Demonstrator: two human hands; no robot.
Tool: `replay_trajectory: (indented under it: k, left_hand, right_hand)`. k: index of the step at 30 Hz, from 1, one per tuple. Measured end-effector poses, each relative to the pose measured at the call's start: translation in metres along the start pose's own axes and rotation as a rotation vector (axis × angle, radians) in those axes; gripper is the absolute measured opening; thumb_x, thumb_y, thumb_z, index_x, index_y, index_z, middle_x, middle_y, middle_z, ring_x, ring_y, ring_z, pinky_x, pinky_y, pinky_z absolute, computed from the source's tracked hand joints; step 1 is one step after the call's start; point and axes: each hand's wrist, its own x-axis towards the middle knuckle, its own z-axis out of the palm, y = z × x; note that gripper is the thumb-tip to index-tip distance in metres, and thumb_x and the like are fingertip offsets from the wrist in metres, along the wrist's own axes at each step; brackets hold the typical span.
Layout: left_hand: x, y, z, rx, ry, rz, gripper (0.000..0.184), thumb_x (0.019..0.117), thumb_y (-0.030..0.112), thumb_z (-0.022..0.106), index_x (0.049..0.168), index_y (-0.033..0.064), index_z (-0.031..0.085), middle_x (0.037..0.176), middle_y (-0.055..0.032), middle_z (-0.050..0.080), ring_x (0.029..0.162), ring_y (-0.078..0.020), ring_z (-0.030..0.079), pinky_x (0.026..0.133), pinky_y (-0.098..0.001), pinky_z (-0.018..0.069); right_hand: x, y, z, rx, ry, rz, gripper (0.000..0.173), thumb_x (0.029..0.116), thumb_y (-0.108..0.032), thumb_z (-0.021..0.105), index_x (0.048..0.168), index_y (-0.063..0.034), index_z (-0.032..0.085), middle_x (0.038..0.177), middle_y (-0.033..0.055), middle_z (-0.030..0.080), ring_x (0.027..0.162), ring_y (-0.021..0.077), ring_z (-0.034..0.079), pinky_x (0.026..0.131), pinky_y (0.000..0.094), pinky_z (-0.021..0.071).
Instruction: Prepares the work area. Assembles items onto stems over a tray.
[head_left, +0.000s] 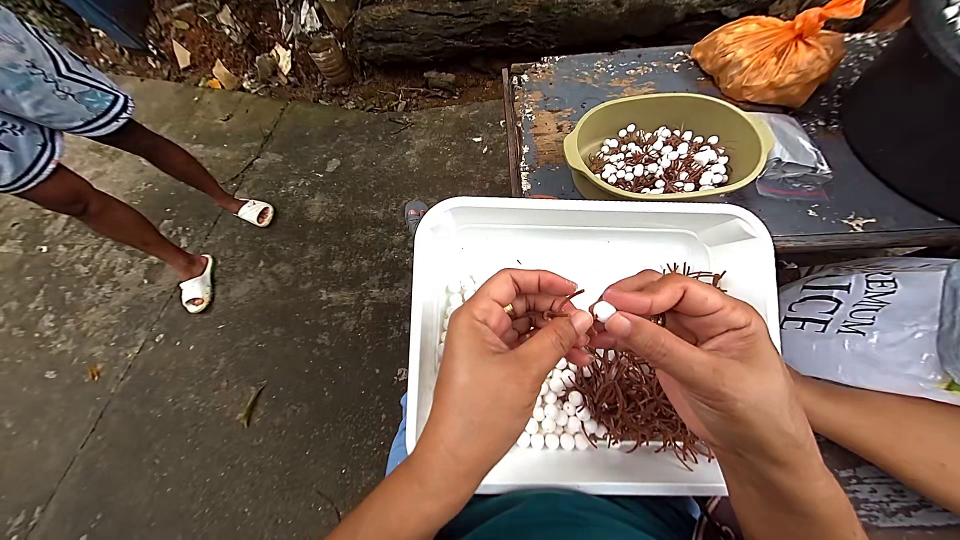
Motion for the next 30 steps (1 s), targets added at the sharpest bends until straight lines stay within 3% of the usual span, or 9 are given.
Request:
replay_trajectory:
  k: [9, 13, 15, 18, 22, 25, 27, 29, 30]
  left_hand:
    - [0.001, -0.002, -0.001, -0.015, -0.008, -0.06, 0.02, 0.0919, -0.007, 0.066, 0.11, 0.0029, 0.066, 0.086, -0.0051, 0.07, 0.072, -0.0114, 0.071, 0.071, -0.0264, 0.0631]
    - [0.003, 0.002, -0.009, 0.15, -0.095, -0.092, 0.025, 0.0939, 0.003, 0.068, 0.119, 0.0036, 0.066, 0.097, -0.0046, 0.071, 0.083, -0.0133, 0.073, 0.077, -0.0282, 0.0635]
    - [0.003, 0.001, -0.011, 0.355, -0.104, 0.0, 0.02, 0.0941, 0.012, 0.069, 0.114, 0.007, 0.07, 0.103, -0.0009, 0.072, 0.087, -0.0092, 0.073, 0.074, -0.0249, 0.0635]
    - [0.002, -0.002, -0.012, 0.547, -0.087, 0.097, 0.013, 0.0935, 0.018, 0.065, 0.101, 0.0129, 0.073, 0.096, 0.0052, 0.07, 0.082, -0.002, 0.069, 0.065, -0.0177, 0.0593]
    - [0.003, -0.004, -0.011, 0.456, -0.044, 0.067, 0.007, 0.0941, 0.014, 0.065, 0.093, 0.0117, 0.071, 0.086, 0.0044, 0.07, 0.069, -0.0038, 0.068, 0.059, -0.0187, 0.0585]
    - [0.003, -0.003, -0.011, 0.411, -0.006, 0.09, 0.006, 0.0956, 0.011, 0.065, 0.093, 0.0098, 0.071, 0.085, 0.0031, 0.069, 0.066, -0.0034, 0.066, 0.056, -0.0166, 0.0559]
    - [0.003, -0.001, -0.012, 0.409, 0.025, 0.106, 0.006, 0.0954, 0.008, 0.065, 0.094, 0.0094, 0.071, 0.086, 0.0029, 0.069, 0.065, -0.0026, 0.064, 0.056, -0.0153, 0.0542]
    - [0.005, -0.001, -0.014, 0.41, 0.056, 0.111, 0.006, 0.0954, 0.006, 0.064, 0.095, 0.009, 0.07, 0.087, 0.0026, 0.069, 0.067, -0.0029, 0.065, 0.058, -0.0161, 0.0552]
    - [0.006, -0.001, -0.015, 0.411, 0.067, 0.114, 0.007, 0.0954, 0.006, 0.064, 0.095, 0.0091, 0.07, 0.087, 0.0027, 0.068, 0.068, -0.0032, 0.064, 0.059, -0.0166, 0.0549]
  right_hand:
    - [-0.001, 0.002, 0.001, -0.072, 0.004, -0.033, 0.009, 0.0894, -0.006, 0.074, 0.095, -0.0121, 0.075, 0.101, 0.0006, 0.071, 0.083, 0.008, 0.071, 0.072, 0.0222, 0.0631]
    - [0.002, -0.002, -0.001, -0.2, 0.012, -0.087, 0.011, 0.0902, -0.005, 0.073, 0.1, -0.0098, 0.076, 0.1, -0.0015, 0.07, 0.088, 0.006, 0.07, 0.073, 0.0184, 0.0616]
    - [0.006, -0.005, -0.005, -0.275, -0.004, -0.12, 0.011, 0.0903, -0.006, 0.074, 0.101, -0.0092, 0.077, 0.101, -0.0026, 0.07, 0.091, 0.0061, 0.07, 0.075, 0.0183, 0.0621]
    - [0.009, -0.007, -0.007, -0.345, -0.056, -0.153, 0.012, 0.0908, -0.007, 0.072, 0.103, -0.0079, 0.076, 0.101, -0.0035, 0.07, 0.093, 0.0054, 0.07, 0.079, 0.0183, 0.0618]
    - [0.013, -0.008, -0.005, -0.34, -0.092, -0.156, 0.014, 0.0917, -0.005, 0.071, 0.104, -0.006, 0.076, 0.103, -0.0023, 0.071, 0.095, 0.0058, 0.07, 0.081, 0.0185, 0.0616]
    - [0.014, -0.009, -0.005, -0.361, -0.076, -0.141, 0.021, 0.0922, -0.005, 0.071, 0.113, -0.0051, 0.074, 0.108, -0.0001, 0.072, 0.099, 0.009, 0.071, 0.084, 0.0212, 0.062]
    - [0.014, -0.006, -0.007, -0.52, -0.036, -0.157, 0.019, 0.0943, -0.008, 0.068, 0.113, -0.0055, 0.072, 0.109, 0.0004, 0.072, 0.099, 0.007, 0.071, 0.083, 0.0197, 0.0616]
    - [0.014, 0.002, -0.012, -0.85, -0.009, -0.209, 0.014, 0.0948, -0.012, 0.067, 0.106, -0.0075, 0.074, 0.103, 0.0004, 0.069, 0.093, 0.0042, 0.069, 0.078, 0.017, 0.06]
    - [0.013, 0.007, -0.013, -0.995, -0.015, -0.213, 0.012, 0.0941, -0.013, 0.068, 0.102, -0.0086, 0.076, 0.1, 0.0027, 0.068, 0.09, 0.0096, 0.066, 0.075, 0.0222, 0.0573]
